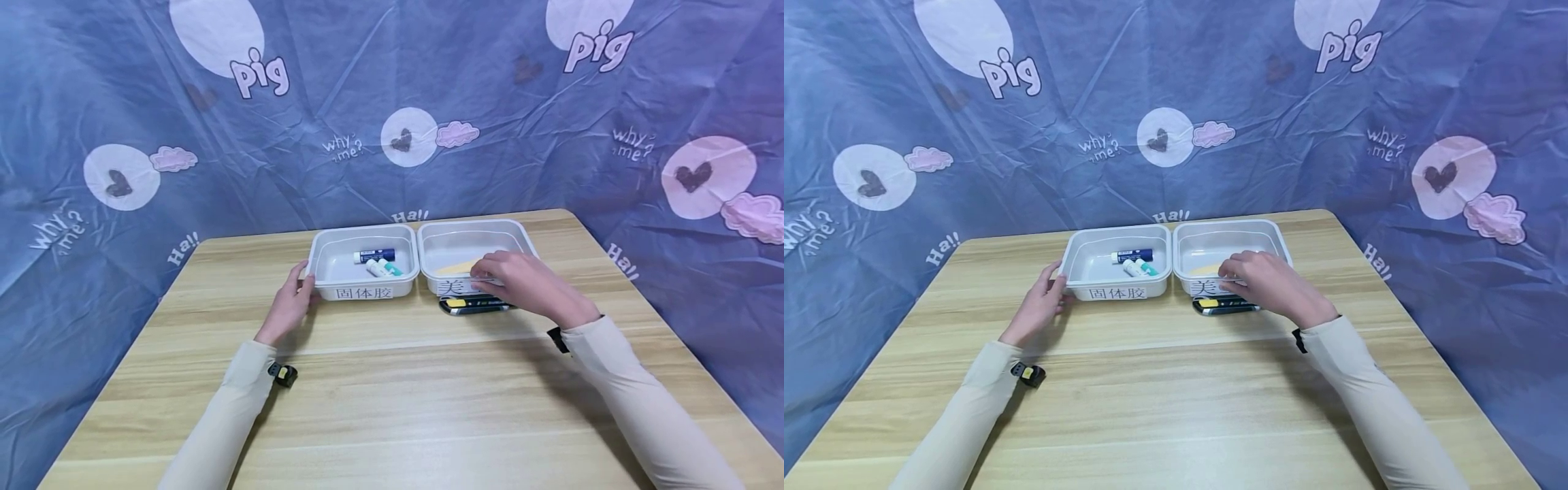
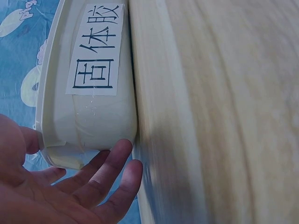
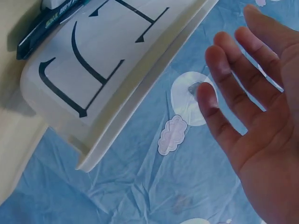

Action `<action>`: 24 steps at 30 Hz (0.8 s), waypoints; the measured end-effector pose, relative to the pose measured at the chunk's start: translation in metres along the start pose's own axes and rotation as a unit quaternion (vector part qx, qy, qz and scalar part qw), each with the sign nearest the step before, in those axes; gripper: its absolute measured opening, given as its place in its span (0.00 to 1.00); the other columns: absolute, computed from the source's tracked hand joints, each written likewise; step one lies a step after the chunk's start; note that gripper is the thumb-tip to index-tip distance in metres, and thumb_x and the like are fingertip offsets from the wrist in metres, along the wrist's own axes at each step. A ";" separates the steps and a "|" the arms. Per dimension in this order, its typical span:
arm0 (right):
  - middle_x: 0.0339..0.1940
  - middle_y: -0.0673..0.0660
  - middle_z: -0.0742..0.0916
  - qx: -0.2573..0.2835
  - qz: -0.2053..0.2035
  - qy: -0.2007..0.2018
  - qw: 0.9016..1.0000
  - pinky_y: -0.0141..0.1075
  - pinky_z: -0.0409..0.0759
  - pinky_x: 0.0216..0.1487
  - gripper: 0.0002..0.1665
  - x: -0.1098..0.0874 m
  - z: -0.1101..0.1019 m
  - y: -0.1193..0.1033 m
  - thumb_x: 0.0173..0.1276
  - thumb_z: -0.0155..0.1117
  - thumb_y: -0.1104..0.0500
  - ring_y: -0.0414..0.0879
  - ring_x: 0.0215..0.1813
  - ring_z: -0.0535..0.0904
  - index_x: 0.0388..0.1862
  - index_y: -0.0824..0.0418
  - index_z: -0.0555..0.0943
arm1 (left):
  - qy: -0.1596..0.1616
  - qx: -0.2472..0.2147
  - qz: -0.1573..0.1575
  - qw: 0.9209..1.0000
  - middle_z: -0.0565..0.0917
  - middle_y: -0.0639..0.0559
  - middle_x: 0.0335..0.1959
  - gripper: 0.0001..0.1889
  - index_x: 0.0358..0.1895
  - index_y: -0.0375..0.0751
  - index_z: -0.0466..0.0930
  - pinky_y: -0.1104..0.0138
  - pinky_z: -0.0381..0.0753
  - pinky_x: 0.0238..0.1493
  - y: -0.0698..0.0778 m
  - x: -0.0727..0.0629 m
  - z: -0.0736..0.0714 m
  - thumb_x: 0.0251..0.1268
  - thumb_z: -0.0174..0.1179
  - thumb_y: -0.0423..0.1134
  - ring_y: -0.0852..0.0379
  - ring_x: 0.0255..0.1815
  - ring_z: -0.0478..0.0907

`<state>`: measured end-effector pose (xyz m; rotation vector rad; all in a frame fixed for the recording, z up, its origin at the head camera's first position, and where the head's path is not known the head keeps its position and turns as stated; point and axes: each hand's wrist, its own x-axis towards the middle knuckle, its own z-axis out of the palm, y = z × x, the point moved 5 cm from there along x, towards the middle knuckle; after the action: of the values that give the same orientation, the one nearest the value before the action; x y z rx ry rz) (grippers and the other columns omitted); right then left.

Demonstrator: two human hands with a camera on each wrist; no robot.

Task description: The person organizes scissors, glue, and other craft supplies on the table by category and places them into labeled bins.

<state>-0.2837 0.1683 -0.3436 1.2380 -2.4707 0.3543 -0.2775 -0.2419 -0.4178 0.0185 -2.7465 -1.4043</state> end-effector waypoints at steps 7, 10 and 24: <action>0.37 0.46 0.89 0.015 0.018 -0.016 1.000 0.41 0.84 0.42 0.07 -0.006 0.001 0.002 0.67 0.74 0.54 0.41 0.39 0.85 0.40 0.55 0.88 | 0.001 -0.001 -0.001 1.000 0.78 0.26 0.63 0.31 0.83 0.43 0.48 0.61 0.84 0.46 0.001 0.000 0.001 0.86 0.37 0.51 0.37 0.52 0.86; 0.39 0.47 0.90 0.026 0.031 -0.038 0.998 0.42 0.84 0.42 0.08 -0.006 0.006 0.004 0.67 0.74 0.53 0.42 0.38 0.86 0.42 0.55 0.88 | 0.003 -0.003 -0.003 1.000 0.78 0.27 0.63 0.31 0.83 0.43 0.48 0.59 0.84 0.47 0.001 0.000 0.001 0.86 0.37 0.51 0.37 0.52 0.86; 0.38 0.44 0.89 0.053 0.042 -0.119 0.991 0.43 0.84 0.42 0.08 -0.007 0.027 0.002 0.65 0.76 0.55 0.41 0.39 0.85 0.41 0.53 0.87 | 0.003 -0.004 -0.003 1.000 0.78 0.26 0.63 0.31 0.83 0.42 0.48 0.52 0.84 0.54 0.002 0.000 0.001 0.86 0.37 0.51 0.36 0.52 0.86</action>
<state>-0.2869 0.1647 -0.3714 1.2870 -2.7450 0.3843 -0.2772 -0.2403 -0.4168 0.0303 -2.7383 -1.4131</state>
